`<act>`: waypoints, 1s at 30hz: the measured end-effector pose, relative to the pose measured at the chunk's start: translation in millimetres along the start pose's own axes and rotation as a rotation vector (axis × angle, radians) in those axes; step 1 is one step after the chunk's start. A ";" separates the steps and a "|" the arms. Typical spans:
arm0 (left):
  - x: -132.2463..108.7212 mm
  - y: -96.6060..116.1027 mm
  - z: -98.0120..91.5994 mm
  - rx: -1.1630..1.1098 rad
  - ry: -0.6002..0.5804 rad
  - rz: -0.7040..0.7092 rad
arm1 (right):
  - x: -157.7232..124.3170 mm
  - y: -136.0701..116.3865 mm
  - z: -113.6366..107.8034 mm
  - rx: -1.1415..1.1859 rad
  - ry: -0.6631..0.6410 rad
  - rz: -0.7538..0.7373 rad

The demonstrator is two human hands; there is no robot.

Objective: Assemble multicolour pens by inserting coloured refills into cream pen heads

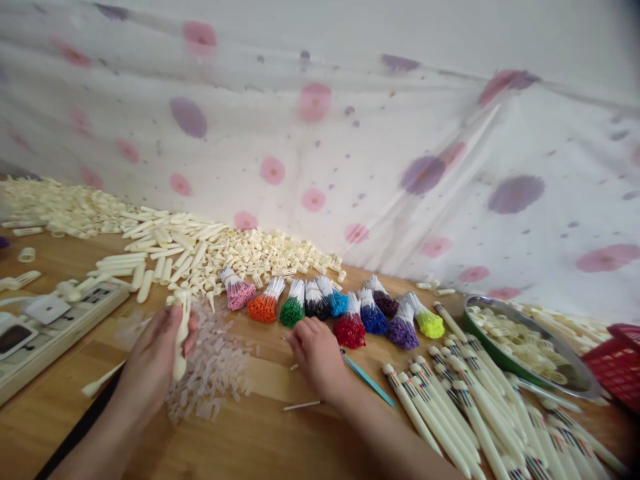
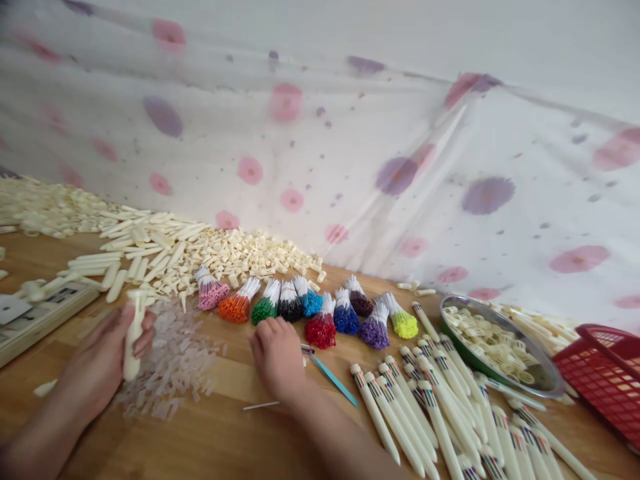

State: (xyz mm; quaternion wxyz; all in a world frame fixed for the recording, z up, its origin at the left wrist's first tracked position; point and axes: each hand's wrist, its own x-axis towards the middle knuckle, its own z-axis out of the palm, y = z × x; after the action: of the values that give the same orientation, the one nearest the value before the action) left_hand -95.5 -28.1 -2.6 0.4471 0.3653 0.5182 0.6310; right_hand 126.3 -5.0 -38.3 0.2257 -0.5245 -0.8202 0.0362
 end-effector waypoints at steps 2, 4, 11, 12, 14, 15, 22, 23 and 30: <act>-5.3 -7.1 4.1 0.034 -0.059 -0.027 | 26.4 4.8 -4.8 -0.028 -0.002 0.023; -9.2 -13.8 7.5 0.054 -0.125 -0.077 | 51.6 3.7 -9.5 -0.034 -0.035 -0.001; -2.1 -16.2 2.6 -0.099 -0.102 -0.113 | 122.5 -34.2 6.9 -0.020 -0.208 -0.068; -0.3 -15.0 1.0 -0.116 -0.105 -0.110 | 129.7 -37.6 12.5 -0.029 -0.238 -0.041; 2.0 -13.3 -0.7 -0.143 -0.115 -0.124 | 140.8 -41.4 22.8 -0.052 -0.304 0.019; 2.4 -13.1 -0.8 -0.154 -0.118 -0.137 | 144.6 -42.2 27.0 -0.063 -0.341 0.043; -2.6 -20.7 5.0 -0.185 -0.157 -0.244 | 155.3 -44.8 30.9 -0.111 -0.605 0.001; -3.2 -22.2 5.6 -0.180 -0.161 -0.249 | 156.0 -45.2 29.4 -0.119 -0.627 -0.011; -1.3 -38.6 8.5 -0.185 -0.108 -0.272 | 152.4 -50.9 24.9 -0.174 -0.623 -0.014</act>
State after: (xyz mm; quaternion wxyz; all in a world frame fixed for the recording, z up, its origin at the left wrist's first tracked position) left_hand -80.1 -24.2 -38.8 0.5872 0.2823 0.4778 0.5893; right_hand 20.1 110.3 5.1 -0.0819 -0.5000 -0.8533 0.1232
